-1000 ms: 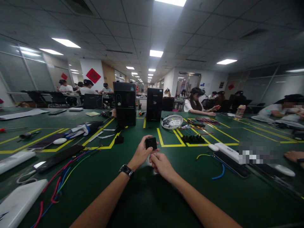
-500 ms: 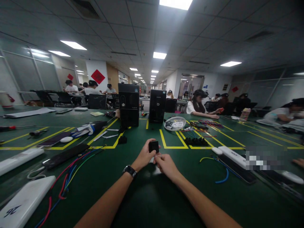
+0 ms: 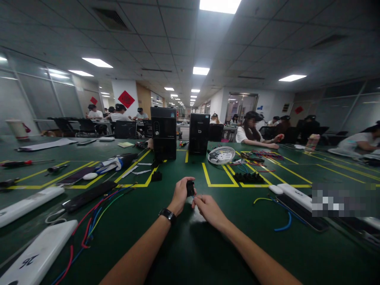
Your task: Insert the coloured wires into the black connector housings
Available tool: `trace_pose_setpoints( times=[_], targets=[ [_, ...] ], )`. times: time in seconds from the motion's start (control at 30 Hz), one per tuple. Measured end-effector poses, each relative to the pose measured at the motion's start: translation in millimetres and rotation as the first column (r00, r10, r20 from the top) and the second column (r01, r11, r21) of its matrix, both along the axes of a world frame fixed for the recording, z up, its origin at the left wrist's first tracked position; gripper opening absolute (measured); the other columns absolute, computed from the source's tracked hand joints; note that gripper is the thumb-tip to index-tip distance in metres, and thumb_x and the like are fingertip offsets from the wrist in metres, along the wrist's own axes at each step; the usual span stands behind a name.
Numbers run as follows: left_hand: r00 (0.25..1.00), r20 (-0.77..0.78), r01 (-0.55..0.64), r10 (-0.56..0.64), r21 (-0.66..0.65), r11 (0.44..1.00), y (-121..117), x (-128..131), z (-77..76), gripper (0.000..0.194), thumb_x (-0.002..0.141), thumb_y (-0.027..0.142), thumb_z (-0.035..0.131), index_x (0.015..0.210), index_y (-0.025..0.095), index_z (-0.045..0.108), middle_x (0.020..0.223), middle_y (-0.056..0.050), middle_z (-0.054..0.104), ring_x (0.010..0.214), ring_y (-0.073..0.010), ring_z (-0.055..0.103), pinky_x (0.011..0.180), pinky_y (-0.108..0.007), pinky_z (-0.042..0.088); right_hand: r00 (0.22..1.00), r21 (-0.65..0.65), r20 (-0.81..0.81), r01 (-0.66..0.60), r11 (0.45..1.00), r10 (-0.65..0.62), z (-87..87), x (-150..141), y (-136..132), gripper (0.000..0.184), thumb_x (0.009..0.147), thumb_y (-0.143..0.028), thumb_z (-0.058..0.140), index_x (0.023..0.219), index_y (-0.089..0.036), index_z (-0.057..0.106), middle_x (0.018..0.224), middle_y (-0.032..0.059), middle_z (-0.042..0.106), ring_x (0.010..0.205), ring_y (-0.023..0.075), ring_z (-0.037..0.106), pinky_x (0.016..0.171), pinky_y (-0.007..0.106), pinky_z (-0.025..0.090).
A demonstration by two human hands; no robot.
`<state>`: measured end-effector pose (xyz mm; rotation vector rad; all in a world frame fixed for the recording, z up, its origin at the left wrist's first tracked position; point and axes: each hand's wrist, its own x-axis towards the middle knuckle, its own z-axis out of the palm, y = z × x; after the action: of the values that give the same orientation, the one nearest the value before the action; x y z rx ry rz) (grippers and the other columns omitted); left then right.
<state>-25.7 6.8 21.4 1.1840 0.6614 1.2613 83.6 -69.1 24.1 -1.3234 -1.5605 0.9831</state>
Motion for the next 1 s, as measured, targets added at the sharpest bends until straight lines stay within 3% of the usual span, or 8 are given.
trace_pose_setpoints(
  times=[0.13, 0.27, 0.4, 0.57, 0.7, 0.87, 1.0],
  targets=[
    [0.995, -0.049, -0.085, 0.088, 0.062, 0.994, 1, -1, -0.4, 0.034, 0.084, 0.045, 0.043, 0.093, 0.015, 0.058, 0.067, -0.001, 0.058, 0.047, -0.0121, 0.057, 0.044, -0.023, 0.044, 0.981, 0.104, 0.180, 0.053, 0.993, -0.071, 3.2, -3, -3, 0.030, 0.087, -0.028, 0.044, 0.067, -0.016, 0.063, 0.050, -0.0044, 0.044, 0.046, 0.0093, 0.039, 0.048, 0.021, 0.025],
    [0.985, -0.085, -0.149, 0.148, -0.002, 0.989, 2, -1, -0.9, 0.031, 0.083, 0.041, 0.041, 0.088, 0.015, 0.057, 0.064, 0.000, 0.057, 0.045, -0.0124, 0.057, 0.044, -0.023, 0.044, 0.952, 0.203, 0.298, 0.015, 0.979, -0.076, 1.9, -6, -7, 0.031, 0.089, -0.025, 0.042, 0.068, -0.017, 0.064, 0.060, -0.0015, 0.054, 0.057, 0.0115, 0.048, 0.056, 0.022, 0.030],
    [0.969, -0.157, -0.184, 0.191, 0.053, 0.981, 4, -1, -3.0, 0.027, 0.081, 0.036, 0.040, 0.079, 0.015, 0.057, 0.060, 0.000, 0.056, 0.041, -0.0124, 0.056, 0.040, -0.022, 0.043, 0.935, 0.180, 0.351, -0.024, 0.983, -0.041, 3.6, -11, -9, 0.033, 0.089, -0.023, 0.040, 0.070, -0.016, 0.066, 0.066, 0.0007, 0.061, 0.065, 0.0125, 0.054, 0.062, 0.021, 0.033],
    [0.968, -0.117, -0.214, 0.222, 0.078, 0.974, 1, 3, -0.6, 0.025, 0.078, 0.032, 0.040, 0.077, 0.015, 0.057, 0.057, 0.001, 0.057, 0.040, -0.0135, 0.056, 0.038, -0.022, 0.041, 0.941, 0.098, 0.335, 0.022, 0.995, -0.054, 20.6, -4, -8, 0.035, 0.088, -0.023, 0.040, 0.070, -0.015, 0.070, 0.055, -0.0009, 0.055, 0.057, 0.0119, 0.050, 0.058, 0.020, 0.032],
    [0.976, 0.011, -0.219, 0.219, -0.022, 0.976, -2, 7, 3.7, 0.024, 0.076, 0.033, 0.043, 0.082, 0.014, 0.057, 0.058, -0.001, 0.059, 0.040, -0.0152, 0.057, 0.040, -0.025, 0.043, 0.947, 0.196, 0.305, 0.037, 0.980, -0.097, 23.5, -2, -10, 0.036, 0.089, -0.026, 0.040, 0.066, -0.016, 0.068, 0.057, -0.0008, 0.055, 0.058, 0.0116, 0.051, 0.059, 0.021, 0.032],
    [0.945, 0.272, -0.107, 0.183, -0.272, 0.956, -4, 9, 10.7, 0.020, 0.076, 0.027, 0.041, 0.089, 0.014, 0.050, 0.053, 0.000, 0.056, 0.037, -0.0153, 0.054, 0.049, -0.035, 0.050, 0.954, 0.289, 0.265, 0.060, 0.955, -0.140, 0.9, -16, -10, 0.033, 0.091, -0.027, 0.037, 0.069, -0.017, 0.059, 0.062, -0.0015, 0.055, 0.061, 0.0116, 0.051, 0.060, 0.021, 0.031],
    [0.908, 0.373, -0.019, 0.190, -0.418, 0.908, -4, 14, 15.4, 0.020, 0.079, 0.023, 0.035, 0.094, 0.014, 0.045, 0.051, 0.000, 0.053, 0.035, -0.0156, 0.051, 0.047, -0.038, 0.050, 0.974, 0.301, 0.184, 0.071, 0.951, -0.131, -11.1, -21, -6, 0.032, 0.092, -0.030, 0.036, 0.067, -0.018, 0.051, 0.061, -0.0031, 0.050, 0.059, 0.0110, 0.046, 0.058, 0.021, 0.031]
  ],
)
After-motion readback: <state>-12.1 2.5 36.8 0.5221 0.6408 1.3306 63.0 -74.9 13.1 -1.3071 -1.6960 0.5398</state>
